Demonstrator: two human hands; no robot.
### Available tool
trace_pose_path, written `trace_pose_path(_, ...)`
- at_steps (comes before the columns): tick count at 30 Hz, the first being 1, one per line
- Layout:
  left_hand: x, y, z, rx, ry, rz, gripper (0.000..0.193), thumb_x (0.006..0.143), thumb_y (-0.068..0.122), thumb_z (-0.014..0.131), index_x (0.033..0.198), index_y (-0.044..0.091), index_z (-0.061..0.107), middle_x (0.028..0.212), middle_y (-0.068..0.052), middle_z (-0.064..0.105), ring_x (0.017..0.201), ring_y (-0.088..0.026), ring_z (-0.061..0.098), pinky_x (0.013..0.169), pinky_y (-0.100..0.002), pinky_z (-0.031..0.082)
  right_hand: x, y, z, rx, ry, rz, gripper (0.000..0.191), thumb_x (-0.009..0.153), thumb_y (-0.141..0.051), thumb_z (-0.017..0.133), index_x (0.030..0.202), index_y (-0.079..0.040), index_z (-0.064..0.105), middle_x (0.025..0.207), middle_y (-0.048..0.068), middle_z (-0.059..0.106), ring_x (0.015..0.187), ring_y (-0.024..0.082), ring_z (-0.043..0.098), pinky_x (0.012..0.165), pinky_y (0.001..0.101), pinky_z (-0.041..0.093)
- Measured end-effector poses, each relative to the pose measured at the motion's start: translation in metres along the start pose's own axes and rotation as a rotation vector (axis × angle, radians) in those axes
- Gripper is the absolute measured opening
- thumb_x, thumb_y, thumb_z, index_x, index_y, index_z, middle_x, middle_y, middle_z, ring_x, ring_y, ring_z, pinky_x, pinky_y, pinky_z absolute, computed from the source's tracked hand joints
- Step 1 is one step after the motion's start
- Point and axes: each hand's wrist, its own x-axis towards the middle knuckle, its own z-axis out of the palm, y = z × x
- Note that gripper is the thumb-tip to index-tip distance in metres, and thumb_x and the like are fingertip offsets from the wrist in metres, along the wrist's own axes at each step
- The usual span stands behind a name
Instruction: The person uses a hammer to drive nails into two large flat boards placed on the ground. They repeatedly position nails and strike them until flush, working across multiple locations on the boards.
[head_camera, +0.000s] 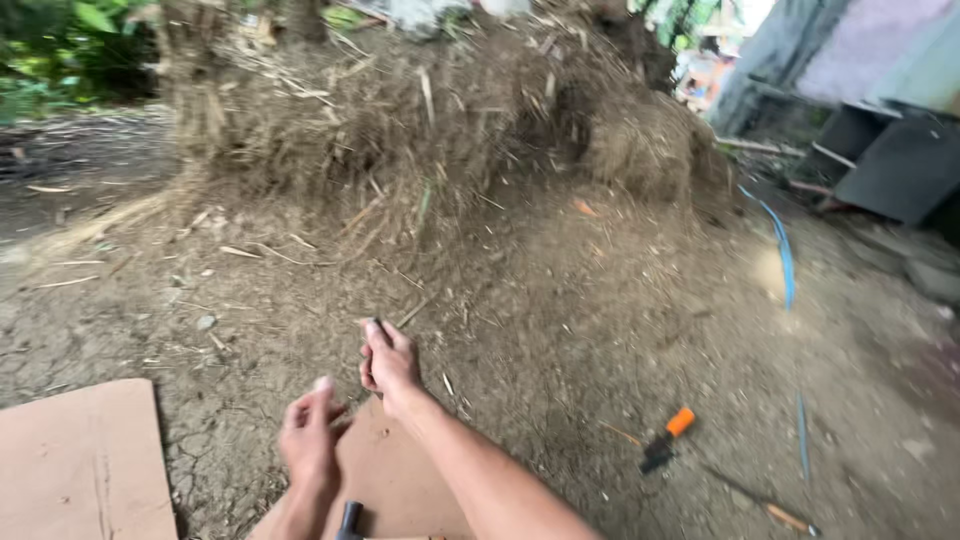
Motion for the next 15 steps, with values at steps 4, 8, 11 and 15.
trace_pose_path(4,0.002,0.025,-0.066,-0.04,0.099,-0.18,0.026,0.104,0.032,0.065,0.1,0.007,0.059,0.095,-0.005,0.063,0.077,-0.018,0.062,0.062,-0.034,0.054,-0.003,-0.001,-0.031,-0.123,-0.041,-0.034,0.02,0.106,-0.027,0.056,0.116,-0.015,0.069,0.078,-0.001,0.054,0.047,0.005,0.043,0.037,0.0215,0.034)
trace_pose_path(8,-0.011,0.041,-0.115,0.105,0.095,-0.14,0.026,0.106,0.031,0.06,0.096,0.008,0.056,0.085,-0.004,0.054,0.064,-0.015,0.055,0.052,-0.031,0.046,0.002,-0.019,-0.063,-0.155,-0.058,-0.01,0.019,0.101,-0.025,0.058,0.113,-0.015,0.069,0.079,0.0,0.052,0.047,0.005,0.041,0.037,0.0213,0.03)
trace_pose_path(11,-0.02,0.051,-0.137,0.273,0.099,-0.105,0.024,0.102,0.03,0.058,0.097,0.007,0.06,0.082,-0.004,0.06,0.062,-0.014,0.057,0.052,-0.029,0.047,0.008,-0.035,-0.073,-0.145,-0.212,-0.022,0.024,0.102,-0.024,0.051,0.113,-0.013,0.07,0.073,-0.002,0.048,0.046,0.004,0.036,0.037,0.0216,0.029)
trace_pose_path(15,-0.027,0.065,-0.145,0.536,0.105,-0.012,0.032,0.1,0.034,0.057,0.099,0.003,0.066,0.084,-0.006,0.068,0.062,-0.016,0.065,0.053,-0.031,0.05,0.004,-0.056,-0.07,-0.101,-0.373,0.088,0.034,0.103,-0.029,0.044,0.121,-0.011,0.066,0.075,-0.003,0.052,0.052,0.006,0.044,0.044,0.0233,0.037)
